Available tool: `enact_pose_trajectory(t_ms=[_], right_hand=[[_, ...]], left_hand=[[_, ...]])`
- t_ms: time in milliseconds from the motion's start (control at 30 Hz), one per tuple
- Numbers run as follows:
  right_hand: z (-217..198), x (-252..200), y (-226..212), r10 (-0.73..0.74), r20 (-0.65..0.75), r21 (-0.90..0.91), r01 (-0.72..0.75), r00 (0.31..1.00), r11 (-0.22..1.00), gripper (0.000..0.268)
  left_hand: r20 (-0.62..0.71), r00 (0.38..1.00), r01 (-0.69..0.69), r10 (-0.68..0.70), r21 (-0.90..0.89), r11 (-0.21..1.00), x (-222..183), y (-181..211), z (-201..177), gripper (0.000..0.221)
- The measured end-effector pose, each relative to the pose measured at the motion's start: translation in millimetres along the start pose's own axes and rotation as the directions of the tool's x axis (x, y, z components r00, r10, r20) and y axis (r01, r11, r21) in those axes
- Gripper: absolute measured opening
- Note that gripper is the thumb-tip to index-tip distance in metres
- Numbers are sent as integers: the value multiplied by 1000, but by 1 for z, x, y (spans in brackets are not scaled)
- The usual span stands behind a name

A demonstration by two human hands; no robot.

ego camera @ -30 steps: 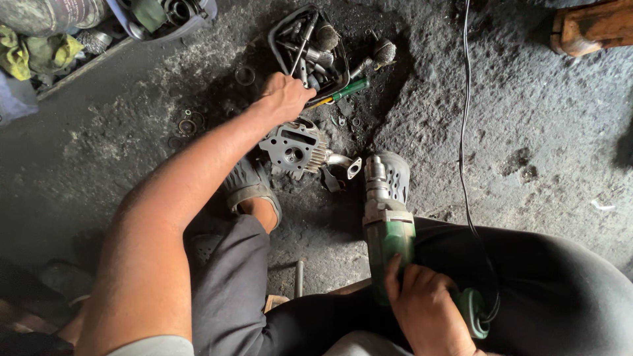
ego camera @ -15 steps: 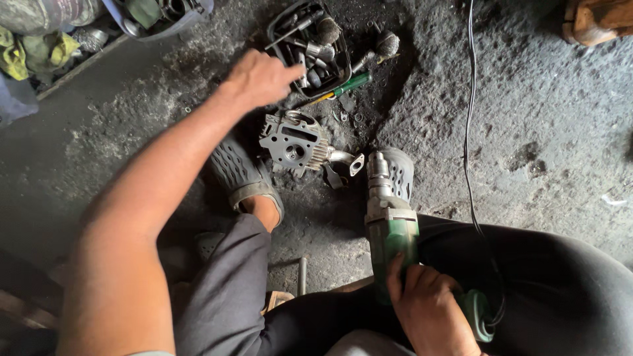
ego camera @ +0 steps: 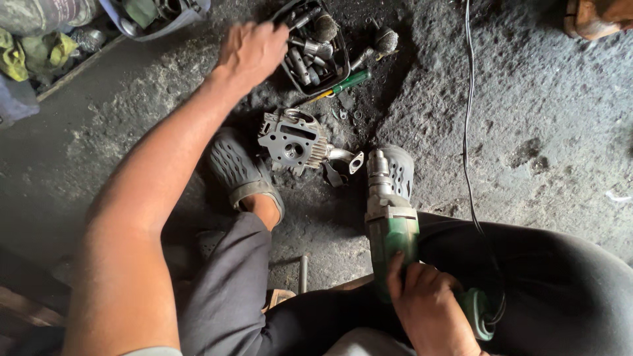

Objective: The person sits on the floor and uses a drill to bore into a metallic engine head, alternating between drilling and clearing debris by hand and with a small metal tool while another person observes.

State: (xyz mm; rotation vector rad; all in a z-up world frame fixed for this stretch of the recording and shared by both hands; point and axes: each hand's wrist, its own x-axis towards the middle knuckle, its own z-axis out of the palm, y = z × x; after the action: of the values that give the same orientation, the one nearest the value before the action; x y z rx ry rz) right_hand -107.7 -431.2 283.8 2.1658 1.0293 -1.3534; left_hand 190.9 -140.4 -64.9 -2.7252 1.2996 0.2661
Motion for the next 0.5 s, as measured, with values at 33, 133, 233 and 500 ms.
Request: enact_pose_trajectory(t_ms=[33, 133, 233, 500], right_hand=[[-1, 0, 1, -1, 4, 3, 1, 1000, 1000, 58], [-3, 0, 2, -26, 39, 0, 26, 999, 1000, 59], [-3, 2, 3, -24, 51, -22, 25, 998, 999, 59], [-2, 2, 2, -2, 10, -21, 3, 1000, 1000, 57]], left_hand=[[137, 990, 27, -12, -105, 994, -2, 6, 1, 25], [421, 905, 209, -58, -322, 923, -13, 34, 16, 27], [458, 862, 427, -217, -428, 796, -13, 61, 45, 22], [315, 906, 421, -284, -594, 685, 4, 92, 52, 16]])
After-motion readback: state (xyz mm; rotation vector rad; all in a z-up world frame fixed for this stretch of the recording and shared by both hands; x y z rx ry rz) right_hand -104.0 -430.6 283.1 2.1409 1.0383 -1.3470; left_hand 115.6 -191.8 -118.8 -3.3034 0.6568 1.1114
